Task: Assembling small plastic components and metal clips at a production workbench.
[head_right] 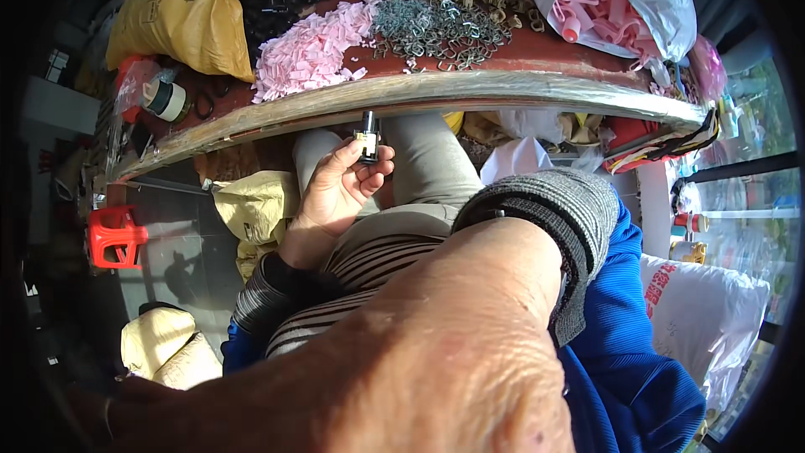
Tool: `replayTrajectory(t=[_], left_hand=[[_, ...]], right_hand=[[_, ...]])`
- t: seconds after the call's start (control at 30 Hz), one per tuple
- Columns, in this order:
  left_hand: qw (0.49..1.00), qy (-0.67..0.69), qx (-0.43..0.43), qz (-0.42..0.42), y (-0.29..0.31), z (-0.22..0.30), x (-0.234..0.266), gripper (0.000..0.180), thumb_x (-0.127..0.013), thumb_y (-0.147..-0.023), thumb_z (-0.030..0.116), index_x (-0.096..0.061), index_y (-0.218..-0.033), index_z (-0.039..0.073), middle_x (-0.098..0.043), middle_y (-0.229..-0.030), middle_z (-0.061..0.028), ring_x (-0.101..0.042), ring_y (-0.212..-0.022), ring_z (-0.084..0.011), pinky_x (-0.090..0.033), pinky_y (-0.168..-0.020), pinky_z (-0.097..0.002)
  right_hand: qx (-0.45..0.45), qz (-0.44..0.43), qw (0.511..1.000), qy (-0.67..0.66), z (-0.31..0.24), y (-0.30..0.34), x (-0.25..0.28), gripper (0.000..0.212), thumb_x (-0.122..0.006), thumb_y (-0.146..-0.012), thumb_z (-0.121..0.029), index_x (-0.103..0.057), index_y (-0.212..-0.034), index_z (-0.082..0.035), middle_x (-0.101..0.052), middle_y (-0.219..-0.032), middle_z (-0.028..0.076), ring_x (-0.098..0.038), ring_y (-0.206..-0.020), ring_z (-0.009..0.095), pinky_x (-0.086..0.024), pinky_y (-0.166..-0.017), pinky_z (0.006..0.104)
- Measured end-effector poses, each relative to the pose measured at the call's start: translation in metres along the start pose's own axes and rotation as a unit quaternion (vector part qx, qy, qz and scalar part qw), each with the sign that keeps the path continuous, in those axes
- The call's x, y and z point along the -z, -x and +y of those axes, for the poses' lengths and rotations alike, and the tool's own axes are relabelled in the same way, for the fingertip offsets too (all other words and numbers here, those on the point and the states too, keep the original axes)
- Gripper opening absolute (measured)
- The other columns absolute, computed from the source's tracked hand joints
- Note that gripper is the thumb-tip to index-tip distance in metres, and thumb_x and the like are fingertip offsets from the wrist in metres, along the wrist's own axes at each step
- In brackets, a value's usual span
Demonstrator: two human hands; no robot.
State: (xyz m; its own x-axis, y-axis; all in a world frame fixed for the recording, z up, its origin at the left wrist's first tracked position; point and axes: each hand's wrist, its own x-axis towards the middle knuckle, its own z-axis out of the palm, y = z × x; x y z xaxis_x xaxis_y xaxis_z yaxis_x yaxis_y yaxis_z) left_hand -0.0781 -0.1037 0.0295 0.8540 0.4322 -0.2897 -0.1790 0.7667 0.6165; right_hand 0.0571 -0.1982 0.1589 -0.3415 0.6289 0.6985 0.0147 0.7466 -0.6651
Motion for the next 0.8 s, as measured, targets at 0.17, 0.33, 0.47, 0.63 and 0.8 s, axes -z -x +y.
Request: replayTrajectory(t=[0.17,0.33,0.47,0.63,0.8], left_hand=[[1.0,0.005,0.007,-0.001,-0.007,0.001,-0.006,0.021,-0.054,-0.082,0.02,-0.054,-0.095,0.005,-0.059,-0.091,-0.0125,-0.059,-0.078,-0.0179,-0.049,-0.065,-0.024],[1.0,0.003,0.007,0.019,-0.004,-0.001,-0.005,0.02,-0.055,-0.081,0.021,-0.054,-0.094,0.006,-0.059,-0.088,-0.0114,-0.058,-0.076,-0.0174,-0.047,-0.065,-0.0233],[0.999,-0.002,0.007,0.033,-0.002,-0.005,-0.004,0.021,-0.055,-0.082,0.022,-0.054,-0.095,0.006,-0.059,-0.088,-0.0113,-0.058,-0.076,-0.0171,-0.047,-0.064,-0.0233],[0.999,-0.029,0.005,0.046,-0.017,0.002,-0.011,0.02,-0.054,-0.082,0.021,-0.054,-0.095,0.005,-0.059,-0.088,-0.0113,-0.058,-0.076,-0.017,-0.047,-0.064,-0.0232],[0.997,-0.045,0.018,0.063,-0.04,0.009,-0.013,0.02,-0.053,-0.082,0.021,-0.054,-0.095,0.005,-0.059,-0.089,-0.0114,-0.058,-0.076,-0.0171,-0.047,-0.065,-0.0232]], right_hand=[[-0.003,-0.008,1.0,-0.01,0.002,0.001,0.008,0.023,-0.057,-0.078,-0.017,-0.055,-0.091,0.003,-0.052,-0.094,0.014,-0.053,-0.075,0.02,-0.044,-0.064,0.029],[-0.004,-0.013,0.998,-0.058,0.011,0.008,0.009,0.026,-0.058,-0.077,-0.019,-0.055,-0.093,0.003,-0.052,-0.095,0.015,-0.054,-0.077,0.021,-0.044,-0.065,0.0298],[0.001,-0.014,0.995,-0.095,0.021,0.011,0.004,0.029,-0.059,-0.077,-0.02,-0.055,-0.094,0.003,-0.052,-0.096,0.016,-0.054,-0.078,0.022,-0.045,-0.065,0.0304],[-0.001,-0.006,0.992,-0.123,-0.003,0.058,0.029,0.032,-0.06,-0.076,-0.022,-0.055,-0.096,0.003,-0.052,-0.098,0.017,-0.054,-0.079,0.023,-0.045,-0.066,0.0312],[-0.013,0.027,0.987,-0.16,0.016,0.064,0.042,0.035,-0.061,-0.075,-0.023,-0.055,-0.098,0.003,-0.052,-0.099,0.018,-0.054,-0.081,0.024,-0.045,-0.067,0.0321]])
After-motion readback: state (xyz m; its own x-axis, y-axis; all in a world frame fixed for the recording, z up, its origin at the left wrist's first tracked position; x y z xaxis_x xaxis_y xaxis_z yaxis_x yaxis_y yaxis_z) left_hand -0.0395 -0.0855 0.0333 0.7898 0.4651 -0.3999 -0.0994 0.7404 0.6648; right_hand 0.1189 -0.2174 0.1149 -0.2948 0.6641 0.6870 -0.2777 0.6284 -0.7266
